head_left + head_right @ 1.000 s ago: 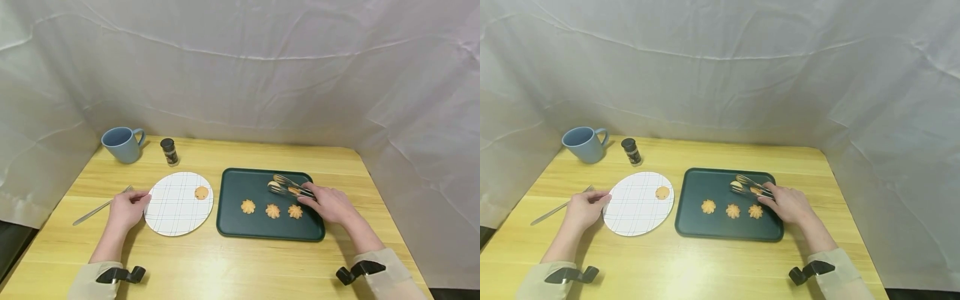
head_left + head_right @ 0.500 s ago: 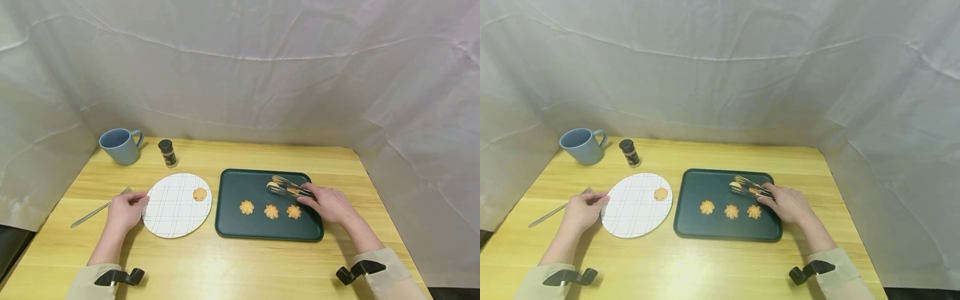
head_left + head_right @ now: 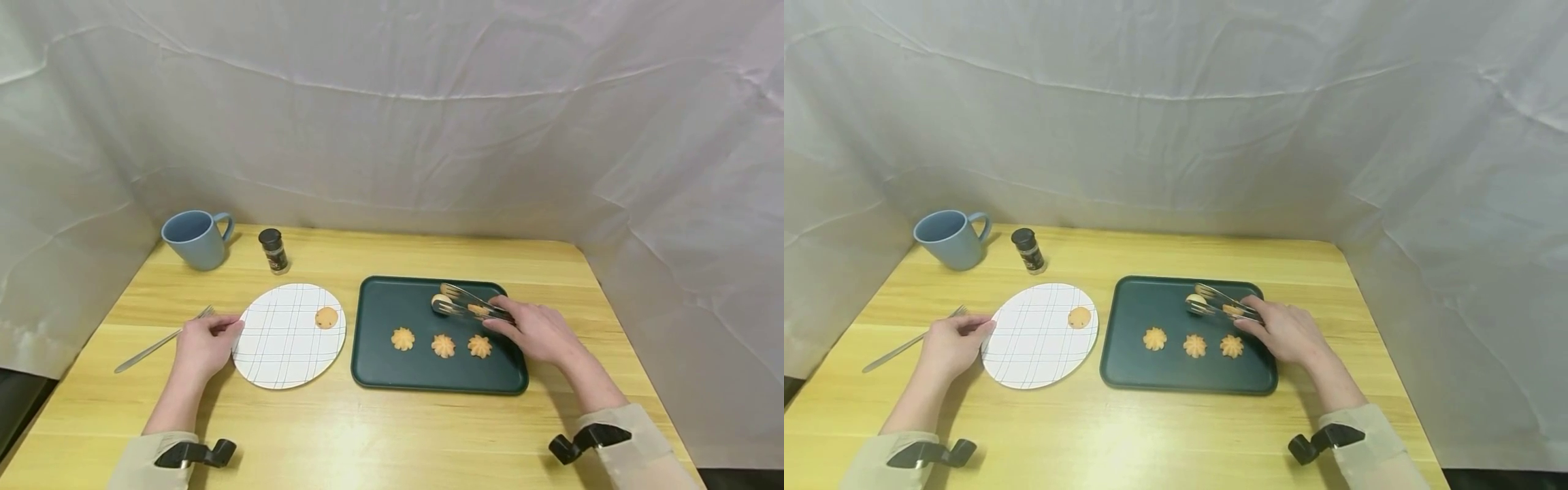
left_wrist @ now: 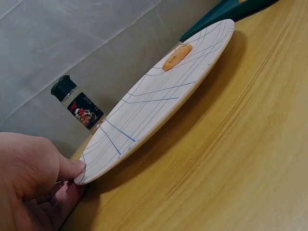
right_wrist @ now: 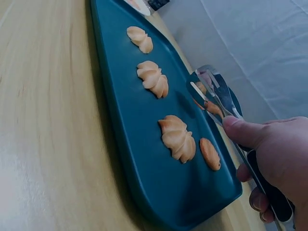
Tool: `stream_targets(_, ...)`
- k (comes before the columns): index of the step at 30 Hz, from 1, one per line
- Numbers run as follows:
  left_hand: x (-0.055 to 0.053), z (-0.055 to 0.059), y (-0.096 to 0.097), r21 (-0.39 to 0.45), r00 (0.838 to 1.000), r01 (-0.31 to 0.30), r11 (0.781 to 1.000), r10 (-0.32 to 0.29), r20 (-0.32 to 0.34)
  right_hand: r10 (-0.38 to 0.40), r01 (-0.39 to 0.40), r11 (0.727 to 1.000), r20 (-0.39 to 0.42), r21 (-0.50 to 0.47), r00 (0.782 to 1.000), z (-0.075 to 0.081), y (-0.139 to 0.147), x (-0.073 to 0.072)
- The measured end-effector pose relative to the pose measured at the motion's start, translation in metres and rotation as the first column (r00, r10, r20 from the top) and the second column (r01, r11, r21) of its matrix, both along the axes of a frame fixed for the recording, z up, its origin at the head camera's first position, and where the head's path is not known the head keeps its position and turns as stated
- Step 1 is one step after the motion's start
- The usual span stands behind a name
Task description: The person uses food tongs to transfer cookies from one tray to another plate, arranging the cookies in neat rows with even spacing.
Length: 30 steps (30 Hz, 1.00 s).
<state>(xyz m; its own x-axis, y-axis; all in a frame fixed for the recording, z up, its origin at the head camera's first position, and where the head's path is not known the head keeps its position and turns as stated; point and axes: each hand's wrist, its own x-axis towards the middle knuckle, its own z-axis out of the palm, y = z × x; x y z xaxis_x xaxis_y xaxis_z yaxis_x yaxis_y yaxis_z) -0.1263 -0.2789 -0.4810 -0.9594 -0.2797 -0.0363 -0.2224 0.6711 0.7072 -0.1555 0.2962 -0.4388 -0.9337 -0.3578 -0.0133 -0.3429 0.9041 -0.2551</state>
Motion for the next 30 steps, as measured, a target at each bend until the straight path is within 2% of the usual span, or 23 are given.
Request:
stream_targets(9,0.001,-0.001,-0.002,0.003,1.000,-0.005,1.000,0.005,0.011,0.026,-0.026,1.000,-0.017,0.002,1.000,0.011,-0.012,-0.004)
stream_targets(16,0.001,-0.001,-0.003,-0.007,1.000,0.001,1.000,-0.001,-0.004,0.051,-0.052,0.999,-0.027,-0.009,0.998,0.022,-0.028,-0.010)
stream_targets(25,0.000,-0.001,-0.001,0.011,1.000,-0.002,1.000,0.002,0.001,0.108,-0.108,0.994,-0.042,0.006,0.993,0.037,-0.056,-0.013)
stream_targets(30,0.000,-0.001,-0.001,0.014,1.000,0.000,1.000,0.000,0.002,0.132,-0.131,0.991,-0.043,0.014,0.990,0.040,-0.073,-0.013)
